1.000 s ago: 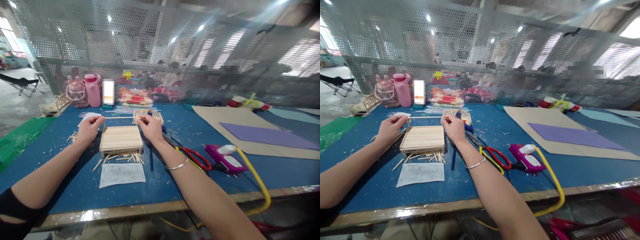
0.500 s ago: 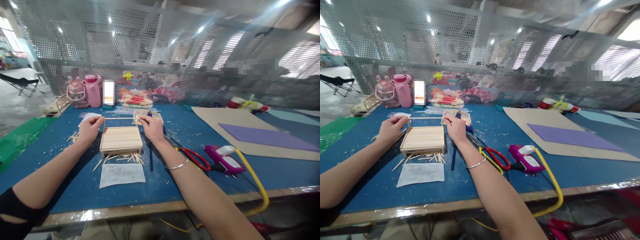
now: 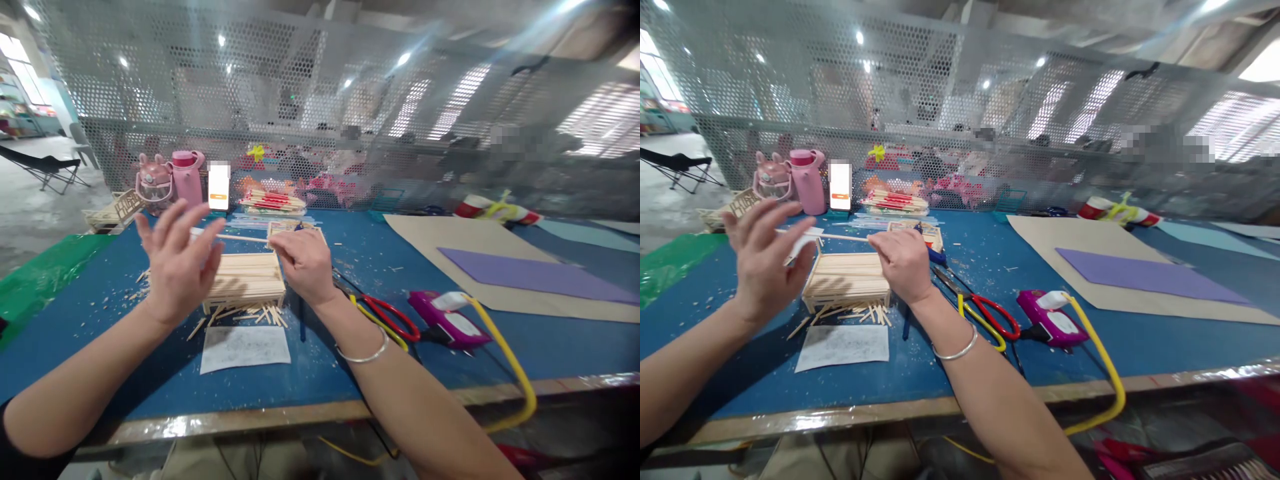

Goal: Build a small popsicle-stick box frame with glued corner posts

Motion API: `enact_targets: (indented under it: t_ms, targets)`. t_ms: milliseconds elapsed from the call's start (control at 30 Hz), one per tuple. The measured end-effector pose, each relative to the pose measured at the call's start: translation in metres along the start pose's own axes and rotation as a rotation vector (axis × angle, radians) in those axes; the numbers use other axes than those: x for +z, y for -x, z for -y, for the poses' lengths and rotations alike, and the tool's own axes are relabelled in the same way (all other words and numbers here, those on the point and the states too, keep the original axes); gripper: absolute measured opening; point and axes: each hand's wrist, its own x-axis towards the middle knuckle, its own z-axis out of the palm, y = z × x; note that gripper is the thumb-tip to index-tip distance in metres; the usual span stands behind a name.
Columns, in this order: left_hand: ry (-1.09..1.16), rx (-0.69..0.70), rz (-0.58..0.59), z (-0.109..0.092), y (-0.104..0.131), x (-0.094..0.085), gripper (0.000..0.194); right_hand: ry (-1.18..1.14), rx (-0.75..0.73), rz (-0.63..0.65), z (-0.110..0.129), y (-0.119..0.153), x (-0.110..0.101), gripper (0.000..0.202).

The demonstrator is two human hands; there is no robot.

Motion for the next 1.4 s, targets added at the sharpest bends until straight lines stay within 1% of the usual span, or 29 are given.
enact_targets:
  t_ms: [33,100,167,233,300,400,467,533,567,600,633,667,700,733,767,800,833,867,900,933,967,1067,1167,1267,1333,1400]
  targets:
    - [-0.033,0.064,0.083,-0.009,0.002,-0.001,0.027,0.008,-0.047,0.024,0.005,0.000,-0.001,0.023]
    - [-0.096,0.150,0.215,-0.021,0.007,0.000,0.028,0.025,-0.147,0.050,0.015,0.000,-0.003,0.024]
    - [-0.117,0.178,0.307,-0.025,0.012,0.004,0.031,0.036,-0.226,0.050,0.022,0.002,-0.003,0.025]
    - [-0.144,0.140,0.337,-0.023,0.015,0.007,0.034,0.050,-0.269,0.044,0.025,0.004,0.000,0.025]
    - [-0.186,0.063,0.348,-0.021,0.016,0.008,0.035,0.070,-0.282,0.048,0.025,0.007,0.004,0.025]
    - [-0.207,-0.024,0.425,-0.020,0.016,0.007,0.034,0.074,-0.289,0.041,0.023,0.008,0.009,0.023]
    - [-0.185,-0.029,0.474,-0.020,0.015,0.006,0.034,0.058,-0.292,0.053,0.024,0.006,0.010,0.022]
    - [-0.166,-0.017,0.486,-0.018,0.015,0.007,0.035,0.038,-0.274,0.105,0.026,0.003,0.005,0.021]
    - [-0.159,-0.014,0.482,-0.017,0.015,0.007,0.035,0.030,-0.236,0.126,0.027,0.002,0.000,0.021]
    - [-0.153,-0.013,0.475,-0.016,0.015,0.008,0.035,0.028,-0.168,0.137,0.027,0.001,-0.007,0.023]
    - [-0.143,-0.012,0.466,-0.015,0.015,0.009,0.034,0.035,-0.069,0.145,0.028,0.001,-0.015,0.025]
    - [-0.129,-0.008,0.456,-0.013,0.015,0.010,0.034,0.056,0.060,0.153,0.027,0.002,-0.024,0.027]
    - [-0.111,0.000,0.445,-0.012,0.016,0.011,0.034,0.092,0.205,0.196,0.026,0.005,-0.033,0.026]
    - [-0.091,0.011,0.434,-0.011,0.017,0.011,0.034,0.151,0.345,0.286,0.025,0.009,-0.041,0.022]
    - [-0.073,0.022,0.425,-0.010,0.018,0.012,0.034,0.229,0.464,0.417,0.023,0.014,-0.048,0.021]
    - [-0.059,0.031,0.416,-0.010,0.019,0.013,0.034,0.309,0.556,0.569,0.021,0.020,-0.052,0.025]
    - [-0.050,0.040,0.407,-0.010,0.020,0.013,0.034,0.369,0.614,0.712,0.019,0.025,-0.055,0.031]
    - [-0.046,0.048,0.396,-0.010,0.021,0.014,0.034,0.403,0.643,0.823,0.017,0.031,-0.055,0.035]
    - [-0.046,0.058,0.384,-0.011,0.022,0.014,0.034,0.416,0.661,0.888,0.016,0.036,-0.053,0.037]
    - [-0.048,0.069,0.371,-0.011,0.023,0.014,0.034,0.401,0.681,0.905,0.014,0.039,-0.050,0.038]
    - [-0.049,0.083,0.357,-0.012,0.024,0.015,0.034,0.362,0.710,0.895,0.013,0.042,-0.046,0.037]
    - [-0.050,0.118,0.339,-0.014,0.026,0.015,0.033,0.207,0.790,0.808,0.012,0.043,-0.039,0.029]
    - [-0.035,0.144,0.395,-0.015,0.028,0.016,0.033,0.095,0.821,0.746,0.011,0.042,-0.040,0.024]
    - [-0.006,0.147,0.461,-0.013,0.030,0.018,0.032,-0.051,0.910,0.722,0.010,0.044,-0.049,0.022]
    - [0.017,0.134,0.470,-0.012,0.031,0.019,0.032,-0.157,0.978,0.705,0.010,0.047,-0.061,0.021]
    - [0.039,0.121,0.468,-0.012,0.032,0.019,0.031,-0.328,1.049,0.640,0.014,0.047,-0.078,0.022]
